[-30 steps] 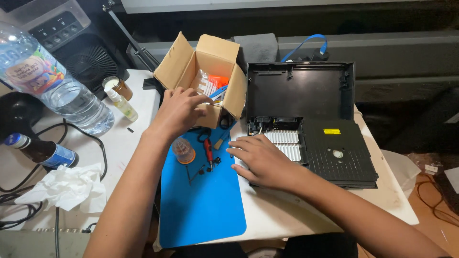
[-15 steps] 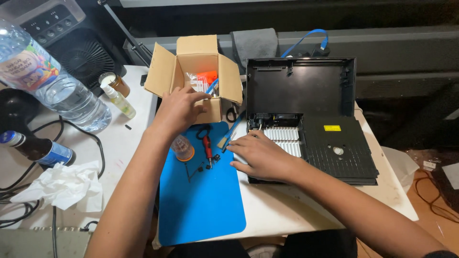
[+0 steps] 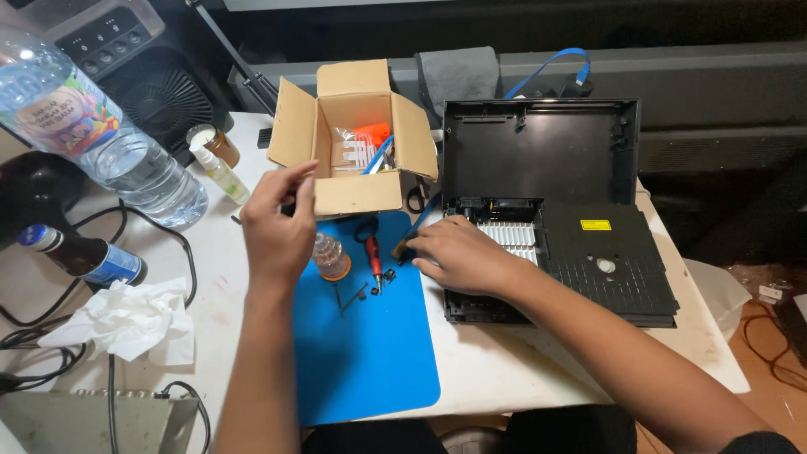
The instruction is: Disassembling a gaming console by removing screws and prying apart the outer and inner casings to access internal hardware.
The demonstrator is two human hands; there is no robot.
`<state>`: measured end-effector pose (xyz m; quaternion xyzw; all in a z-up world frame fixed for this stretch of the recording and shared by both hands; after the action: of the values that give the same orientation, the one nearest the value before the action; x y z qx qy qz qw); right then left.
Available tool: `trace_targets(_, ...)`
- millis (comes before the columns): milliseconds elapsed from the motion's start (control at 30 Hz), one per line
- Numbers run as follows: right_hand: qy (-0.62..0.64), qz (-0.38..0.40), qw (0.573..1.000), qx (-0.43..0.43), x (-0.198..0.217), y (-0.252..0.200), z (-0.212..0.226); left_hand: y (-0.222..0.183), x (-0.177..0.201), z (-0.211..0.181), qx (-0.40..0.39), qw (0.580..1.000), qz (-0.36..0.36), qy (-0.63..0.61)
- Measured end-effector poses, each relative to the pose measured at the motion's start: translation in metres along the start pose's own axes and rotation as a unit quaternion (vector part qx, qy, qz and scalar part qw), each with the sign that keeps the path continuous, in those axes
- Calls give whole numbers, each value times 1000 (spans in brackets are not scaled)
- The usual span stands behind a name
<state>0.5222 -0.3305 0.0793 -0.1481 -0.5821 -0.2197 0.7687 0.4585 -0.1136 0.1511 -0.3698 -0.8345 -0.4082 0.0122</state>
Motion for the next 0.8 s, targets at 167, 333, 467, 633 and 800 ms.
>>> trace_targets(167, -23, 19, 999, 19, -10, -3, 1, -72, 17, 19, 198, 978, -65, -19)
trace_targets(333, -21, 29, 999, 19, -14, -3, -1, -99, 0, 18, 334, 938, 89, 28)
trace_targets(467, 21, 34, 999, 10, 2, -8, -1, -104, -10, 36, 253, 958, 93, 95)
trace_targets(633, 81, -10, 997, -4, 46, -48, 11, -105, -6, 23, 244, 963, 80, 79)
trace_targets(800, 119, -105, 987, -15, 58, -107, -17, -107, 10, 13, 57, 988, -131, 63)
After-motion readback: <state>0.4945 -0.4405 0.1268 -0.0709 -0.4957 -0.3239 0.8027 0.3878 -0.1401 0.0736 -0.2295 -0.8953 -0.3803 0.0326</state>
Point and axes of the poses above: each hand's wrist, its own y-axis towards the middle knuckle, its own x-axis out of the back of the hand, z = x × y, the point moved 6 cm from there along y, towards the middle knuckle, and after that the axes turned 5 degrees about -z, right-handed, at the moved point
